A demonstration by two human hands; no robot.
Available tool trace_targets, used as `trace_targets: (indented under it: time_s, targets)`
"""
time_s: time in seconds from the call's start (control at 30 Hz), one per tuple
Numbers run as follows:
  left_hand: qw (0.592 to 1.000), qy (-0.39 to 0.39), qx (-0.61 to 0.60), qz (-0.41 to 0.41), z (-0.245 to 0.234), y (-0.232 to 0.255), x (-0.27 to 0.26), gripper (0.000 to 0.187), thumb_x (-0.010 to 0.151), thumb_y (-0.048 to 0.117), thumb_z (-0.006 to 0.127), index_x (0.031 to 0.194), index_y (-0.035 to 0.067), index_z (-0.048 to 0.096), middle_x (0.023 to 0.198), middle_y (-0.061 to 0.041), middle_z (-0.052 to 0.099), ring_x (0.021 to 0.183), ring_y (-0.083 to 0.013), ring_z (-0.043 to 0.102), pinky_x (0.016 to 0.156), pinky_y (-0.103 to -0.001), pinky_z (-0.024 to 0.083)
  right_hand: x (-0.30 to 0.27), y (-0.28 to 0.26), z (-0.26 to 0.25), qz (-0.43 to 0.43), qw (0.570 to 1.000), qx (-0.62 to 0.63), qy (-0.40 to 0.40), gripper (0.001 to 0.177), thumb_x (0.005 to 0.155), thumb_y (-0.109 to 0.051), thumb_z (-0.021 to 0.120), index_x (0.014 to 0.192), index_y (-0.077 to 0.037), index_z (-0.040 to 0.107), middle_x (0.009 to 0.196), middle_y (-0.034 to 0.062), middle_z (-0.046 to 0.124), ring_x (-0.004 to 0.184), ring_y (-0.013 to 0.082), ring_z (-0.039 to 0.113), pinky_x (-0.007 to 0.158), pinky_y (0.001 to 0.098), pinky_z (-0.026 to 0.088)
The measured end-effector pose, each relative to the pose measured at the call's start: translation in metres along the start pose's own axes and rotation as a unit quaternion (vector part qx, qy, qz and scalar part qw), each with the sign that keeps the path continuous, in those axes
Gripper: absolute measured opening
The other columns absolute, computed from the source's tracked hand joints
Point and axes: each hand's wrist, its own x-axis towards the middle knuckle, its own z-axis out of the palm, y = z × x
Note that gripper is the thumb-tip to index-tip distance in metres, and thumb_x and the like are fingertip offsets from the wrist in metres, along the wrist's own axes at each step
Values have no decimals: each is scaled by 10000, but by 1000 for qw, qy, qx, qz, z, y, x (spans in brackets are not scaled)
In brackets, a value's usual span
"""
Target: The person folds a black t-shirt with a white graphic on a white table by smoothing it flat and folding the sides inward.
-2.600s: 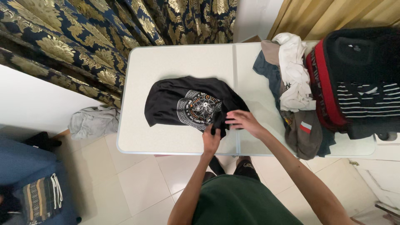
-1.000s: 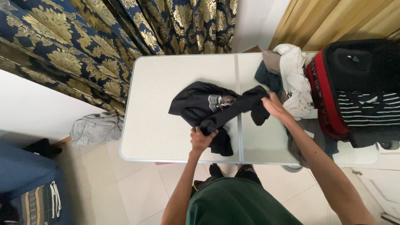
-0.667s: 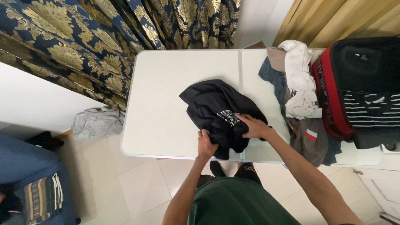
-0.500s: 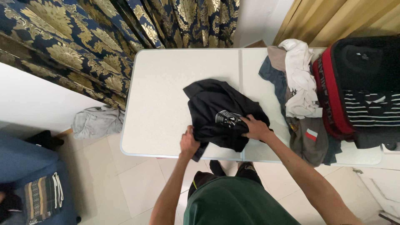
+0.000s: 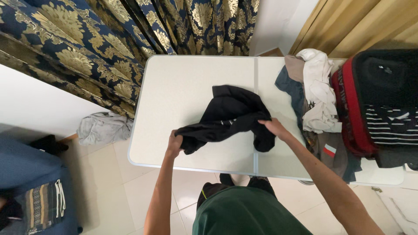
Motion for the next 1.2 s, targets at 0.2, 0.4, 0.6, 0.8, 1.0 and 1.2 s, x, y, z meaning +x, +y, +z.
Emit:
trace_targets:
  time_s: [0.2, 0.4, 0.6, 0.8, 1.0, 1.2]
  targets:
    - [974, -87, -175, 118, 32, 80, 27, 472, 959, 16, 583, 1429, -32, 575, 1304, -197, 642, 1166, -269, 636, 949, -396, 586, 43, -83, -31, 9, 959, 282, 10, 468, 954, -265, 627, 1298, 51, 606, 1177, 129, 718, 1008, 240, 721, 799, 384, 596]
    - [950, -47, -190, 242, 75, 186, 49, 436, 895, -18, 619, 1330, -23, 647, 1204, -162, 679, 1076, -255, 652, 897, -379, 582, 74, -172, -57, -39, 932, 339, 123, 415, 998, -274, 616, 1323, -16, 629, 1244, 81, 670, 1042, 190, 652, 791, 364, 395]
    - [892, 97, -21, 440, 79, 276, 45, 311, 852, -84, 668, 1112, 54, 768, 1188, -125, 722, 1092, -231, 659, 967, -329, 529, 80, -216, -82, -370, 838, 355, 189, 361, 989, -152, 616, 1294, 38, 649, 1280, 103, 683, 1181, 207, 618, 1058, 309, 477]
    - [789, 178, 172, 563, 44, 244, 33, 389, 721, -151, 554, 1013, 22, 742, 1203, -159, 718, 1175, -337, 665, 1087, -403, 479, 52, -157, -77, -488, 823, 33, 288, 543, 849, 21, 522, 1386, 104, 537, 1272, 218, 624, 1219, 274, 586, 1071, 355, 440]
    - [828, 201, 352, 386, 15, 93, 45, 332, 709, -90, 648, 973, 68, 771, 1326, -125, 648, 1261, -379, 557, 1107, -467, 459, 18, -94, -20, -166, 980, -50, 98, 666, 781, 21, 636, 1432, -102, 564, 1342, 159, 588, 915, 407, 693, 768, 473, 556]
    - [824, 181, 453, 288, -3, 14, 20, 498, 705, -70, 709, 1175, 95, 718, 1502, -149, 520, 1377, -421, 449, 1123, -541, 398, 8, -36, 10, -318, 901, -252, 154, 831, 698, -12, 793, 1471, -108, 501, 1530, 138, 458, 1394, 376, 437, 1178, 445, 380]
